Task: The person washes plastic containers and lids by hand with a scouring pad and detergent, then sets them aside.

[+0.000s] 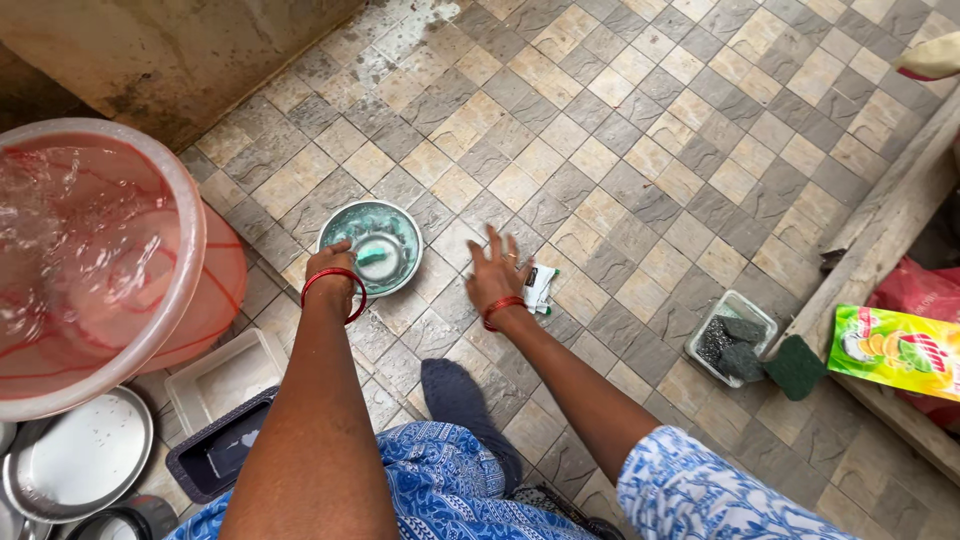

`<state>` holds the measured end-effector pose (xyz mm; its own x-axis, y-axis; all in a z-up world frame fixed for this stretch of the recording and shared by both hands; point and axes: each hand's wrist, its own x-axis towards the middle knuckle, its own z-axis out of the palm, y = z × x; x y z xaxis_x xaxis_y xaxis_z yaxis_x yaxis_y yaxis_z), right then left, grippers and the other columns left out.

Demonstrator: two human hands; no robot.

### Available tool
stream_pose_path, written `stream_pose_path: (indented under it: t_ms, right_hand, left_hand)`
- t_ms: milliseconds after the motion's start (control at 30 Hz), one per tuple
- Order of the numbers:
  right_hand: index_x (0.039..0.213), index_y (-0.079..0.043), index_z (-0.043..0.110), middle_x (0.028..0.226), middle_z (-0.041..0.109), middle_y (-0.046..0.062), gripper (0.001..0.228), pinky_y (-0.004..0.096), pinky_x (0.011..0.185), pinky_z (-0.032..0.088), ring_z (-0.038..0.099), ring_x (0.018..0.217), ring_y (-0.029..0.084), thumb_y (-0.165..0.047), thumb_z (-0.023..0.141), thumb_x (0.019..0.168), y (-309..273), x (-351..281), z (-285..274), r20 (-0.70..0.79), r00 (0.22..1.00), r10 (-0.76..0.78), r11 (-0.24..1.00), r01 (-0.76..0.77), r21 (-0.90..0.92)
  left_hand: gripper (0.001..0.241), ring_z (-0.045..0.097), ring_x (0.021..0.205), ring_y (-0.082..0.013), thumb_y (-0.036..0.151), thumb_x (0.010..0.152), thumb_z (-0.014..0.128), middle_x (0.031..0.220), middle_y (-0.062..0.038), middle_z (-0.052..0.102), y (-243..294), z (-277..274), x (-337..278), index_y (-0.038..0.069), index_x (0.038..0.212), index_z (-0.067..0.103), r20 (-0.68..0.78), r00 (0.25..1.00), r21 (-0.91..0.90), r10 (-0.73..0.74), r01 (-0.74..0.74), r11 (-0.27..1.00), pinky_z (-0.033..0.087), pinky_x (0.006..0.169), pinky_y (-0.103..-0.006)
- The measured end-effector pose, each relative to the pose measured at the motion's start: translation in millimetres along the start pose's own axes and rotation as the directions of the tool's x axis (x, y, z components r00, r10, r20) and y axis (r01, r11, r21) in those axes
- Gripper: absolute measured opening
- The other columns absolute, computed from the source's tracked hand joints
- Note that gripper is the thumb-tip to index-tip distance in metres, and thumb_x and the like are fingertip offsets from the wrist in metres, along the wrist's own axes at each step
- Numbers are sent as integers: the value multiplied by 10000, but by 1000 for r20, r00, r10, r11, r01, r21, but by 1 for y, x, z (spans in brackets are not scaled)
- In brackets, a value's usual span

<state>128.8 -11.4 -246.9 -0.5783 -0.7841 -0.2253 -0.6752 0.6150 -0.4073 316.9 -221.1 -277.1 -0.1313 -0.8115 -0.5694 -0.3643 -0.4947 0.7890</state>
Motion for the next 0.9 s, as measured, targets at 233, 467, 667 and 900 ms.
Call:
stream_pose_path:
  t_ms: [233,467,667,900]
  right_hand:
    - [1204,-192,746,1403,664,83,347,375,1051,572,667,1242,285,-70,634,898,145,-48,4,-104,990,-97,995,96,-12]
    - [1173,-185,755,1108,769,108,291,405,912,567,721,990,276,-286,707,903,214,21,-35,372,898,-233,971,193,144]
    - [1581,-54,68,1622,205,246,1375,499,1210,245,251,1479,388,-90,1010,579,356,61,-249,-288,908,304,934,-225,276]
    - [1513,-67,438,1545,478,206,803,407,1205,372,455,1442,335,-303,851,866,339,49,-240,-357,910,210,955,-114,273]
  left_hand:
    - [337,680,1050,-260,131,940,665,1202,-172,730,15,37,-31,89,1268,725,113,979,359,171,-201,911,507,928,-356]
    - [357,626,1186,-312,244,911,697,1276,-160,676,62,72,-67,167,1257,733,313,944,555,102,-269,787,462,993,-385]
    - [436,685,1182,-279,241,898,727,1267,-168,722,111,144,-137,105,1310,678,443,849,318,289,-450,835,518,1002,-361]
    - [517,603,1185,-265,308,926,688,1432,-66,597,129,271,-227,197,1418,572,672,737,-15,66,-75,997,524,943,-364]
